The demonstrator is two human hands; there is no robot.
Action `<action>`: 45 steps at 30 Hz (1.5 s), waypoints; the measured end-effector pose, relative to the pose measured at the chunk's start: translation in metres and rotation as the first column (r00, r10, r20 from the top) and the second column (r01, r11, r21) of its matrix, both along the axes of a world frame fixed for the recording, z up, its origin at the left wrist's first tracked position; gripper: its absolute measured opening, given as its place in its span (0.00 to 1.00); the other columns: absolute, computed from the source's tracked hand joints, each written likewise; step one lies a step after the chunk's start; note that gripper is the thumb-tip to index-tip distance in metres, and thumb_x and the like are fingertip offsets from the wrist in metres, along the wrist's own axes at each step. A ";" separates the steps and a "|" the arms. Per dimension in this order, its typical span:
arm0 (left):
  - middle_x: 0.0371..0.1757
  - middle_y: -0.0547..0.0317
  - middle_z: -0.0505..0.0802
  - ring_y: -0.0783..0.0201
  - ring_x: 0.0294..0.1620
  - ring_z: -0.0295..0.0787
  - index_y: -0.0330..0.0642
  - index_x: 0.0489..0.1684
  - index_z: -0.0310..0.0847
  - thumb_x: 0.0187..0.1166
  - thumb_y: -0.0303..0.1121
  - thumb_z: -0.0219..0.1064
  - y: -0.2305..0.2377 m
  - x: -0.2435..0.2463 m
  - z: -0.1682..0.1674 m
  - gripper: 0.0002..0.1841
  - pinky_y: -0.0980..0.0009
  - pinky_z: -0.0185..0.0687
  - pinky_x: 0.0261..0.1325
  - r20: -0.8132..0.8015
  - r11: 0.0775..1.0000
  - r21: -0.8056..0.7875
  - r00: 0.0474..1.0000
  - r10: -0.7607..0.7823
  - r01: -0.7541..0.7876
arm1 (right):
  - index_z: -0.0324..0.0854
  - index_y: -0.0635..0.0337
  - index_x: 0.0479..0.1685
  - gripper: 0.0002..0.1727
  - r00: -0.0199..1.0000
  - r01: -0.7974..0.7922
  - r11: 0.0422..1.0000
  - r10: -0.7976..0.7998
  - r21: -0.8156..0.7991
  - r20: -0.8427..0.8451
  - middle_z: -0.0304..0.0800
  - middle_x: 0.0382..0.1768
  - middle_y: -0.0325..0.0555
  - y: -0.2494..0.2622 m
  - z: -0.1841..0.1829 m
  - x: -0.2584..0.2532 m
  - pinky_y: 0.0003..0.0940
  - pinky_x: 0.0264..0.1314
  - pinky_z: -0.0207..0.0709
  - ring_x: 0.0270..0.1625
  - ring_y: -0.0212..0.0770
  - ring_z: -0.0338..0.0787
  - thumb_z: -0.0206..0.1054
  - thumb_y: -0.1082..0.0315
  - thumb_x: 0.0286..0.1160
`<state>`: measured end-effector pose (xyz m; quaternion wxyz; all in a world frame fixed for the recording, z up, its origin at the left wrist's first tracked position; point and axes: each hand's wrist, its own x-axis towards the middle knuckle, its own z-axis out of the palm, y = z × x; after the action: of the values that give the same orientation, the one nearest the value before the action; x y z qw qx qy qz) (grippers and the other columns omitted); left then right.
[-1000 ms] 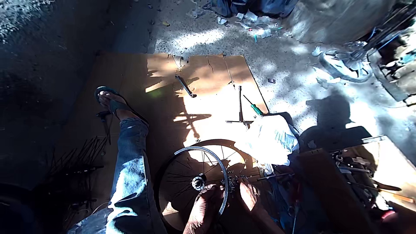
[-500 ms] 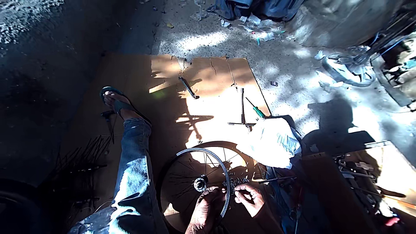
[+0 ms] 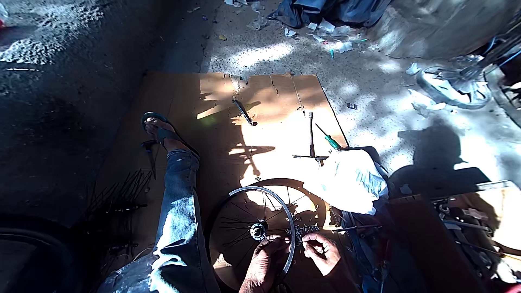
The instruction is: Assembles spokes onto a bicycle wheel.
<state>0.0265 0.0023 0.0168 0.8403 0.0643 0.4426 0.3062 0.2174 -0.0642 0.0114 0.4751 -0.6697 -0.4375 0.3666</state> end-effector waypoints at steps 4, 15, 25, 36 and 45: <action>0.53 0.36 0.93 0.41 0.51 0.94 0.31 0.58 0.78 0.89 0.28 0.55 0.000 0.000 -0.001 0.11 0.44 0.91 0.53 0.015 1.000 -0.004 1.000 0.004 -0.004 | 0.91 0.61 0.39 0.07 0.996 -0.037 0.999 0.034 0.039 0.084 0.94 0.40 0.42 0.000 -0.012 0.003 0.26 0.40 0.91 0.36 0.30 0.93 0.71 0.71 0.65; 0.51 0.36 0.93 0.41 0.49 0.94 0.32 0.59 0.77 0.90 0.28 0.55 -0.002 -0.001 -0.002 0.11 0.43 0.91 0.52 -0.003 1.000 -0.020 1.000 0.005 -0.005 | 0.94 0.57 0.40 0.06 0.983 -0.089 0.994 0.079 0.057 0.165 0.94 0.44 0.41 0.000 -0.013 0.005 0.24 0.47 0.91 0.44 0.28 0.94 0.72 0.68 0.71; 0.52 0.35 0.93 0.40 0.50 0.94 0.31 0.59 0.78 0.90 0.27 0.55 -0.001 -0.001 -0.002 0.11 0.42 0.90 0.53 -0.003 1.000 0.004 1.000 0.005 -0.005 | 0.79 0.60 0.58 0.14 0.985 -0.113 0.962 0.077 -0.248 -0.151 0.78 0.29 0.39 0.014 0.008 -0.006 0.29 0.18 0.73 0.18 0.31 0.74 0.52 0.65 0.85; 0.53 0.36 0.93 0.41 0.52 0.94 0.31 0.59 0.78 0.90 0.27 0.55 -0.001 -0.001 -0.003 0.11 0.42 0.89 0.55 -0.017 1.000 0.016 1.000 -0.005 0.005 | 0.80 0.59 0.61 0.17 0.988 -0.021 0.923 -0.039 -0.383 -0.149 0.76 0.23 0.39 0.021 0.013 -0.013 0.31 0.15 0.73 0.14 0.33 0.73 0.49 0.60 0.92; 0.52 0.35 0.93 0.41 0.51 0.94 0.31 0.59 0.77 0.90 0.28 0.54 0.002 0.000 -0.001 0.11 0.44 0.91 0.54 -0.004 1.000 0.002 1.000 0.003 -0.003 | 0.76 0.59 0.64 0.18 0.994 -0.036 0.916 -0.007 -0.399 -0.106 0.75 0.24 0.40 0.023 0.021 -0.013 0.32 0.17 0.74 0.16 0.35 0.74 0.48 0.59 0.92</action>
<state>0.0265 0.0039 0.0154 0.8389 0.0649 0.4440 0.3079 0.2046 -0.0414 0.0322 0.3478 -0.7291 -0.3324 0.4867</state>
